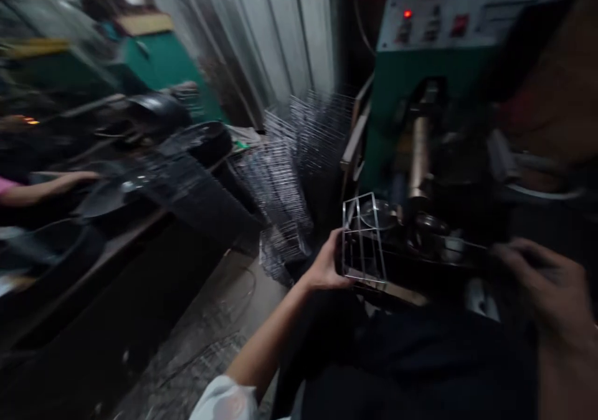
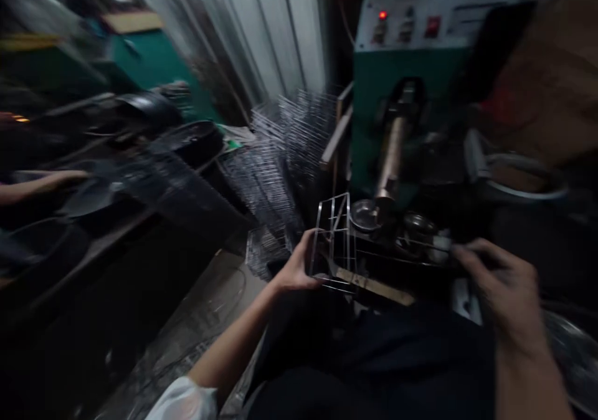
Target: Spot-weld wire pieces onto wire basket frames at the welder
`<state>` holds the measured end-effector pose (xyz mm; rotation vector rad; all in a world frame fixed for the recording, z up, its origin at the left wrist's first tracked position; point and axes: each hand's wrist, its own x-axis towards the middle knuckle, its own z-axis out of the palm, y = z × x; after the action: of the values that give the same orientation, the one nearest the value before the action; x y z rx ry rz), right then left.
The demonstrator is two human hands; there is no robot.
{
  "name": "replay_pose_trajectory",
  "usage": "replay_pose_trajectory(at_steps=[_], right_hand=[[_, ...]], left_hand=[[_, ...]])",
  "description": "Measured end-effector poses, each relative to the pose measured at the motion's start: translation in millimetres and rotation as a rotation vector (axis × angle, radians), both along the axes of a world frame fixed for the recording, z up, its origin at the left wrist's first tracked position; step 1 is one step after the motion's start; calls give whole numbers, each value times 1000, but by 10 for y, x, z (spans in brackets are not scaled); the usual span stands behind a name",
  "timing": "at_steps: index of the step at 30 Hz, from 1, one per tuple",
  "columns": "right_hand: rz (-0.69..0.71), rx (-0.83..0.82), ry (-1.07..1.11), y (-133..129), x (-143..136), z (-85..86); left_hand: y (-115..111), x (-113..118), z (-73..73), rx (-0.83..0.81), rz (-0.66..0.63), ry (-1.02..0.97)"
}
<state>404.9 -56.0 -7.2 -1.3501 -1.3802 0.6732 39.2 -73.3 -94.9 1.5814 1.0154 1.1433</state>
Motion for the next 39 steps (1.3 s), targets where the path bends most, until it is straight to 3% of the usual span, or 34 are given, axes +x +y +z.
replay_pose_trajectory(at_steps=[3,9,19,27,39], right_hand=[[30,-44,51,21,84,-45],[140,-64,18,163,-65,-108],[157,-80,-110,253,34,-355],[227,-34,-143,323,6,-483],[250,-23,-168,523,-66,-876]], left_hand=[[-2,0,57,-1,-30,-9],[-35,95,126,77,-57,34],[-4,124,-42,138,-99,116],[105,263,-5,140,-134,66],[296,300,-450,172,-92,189]])
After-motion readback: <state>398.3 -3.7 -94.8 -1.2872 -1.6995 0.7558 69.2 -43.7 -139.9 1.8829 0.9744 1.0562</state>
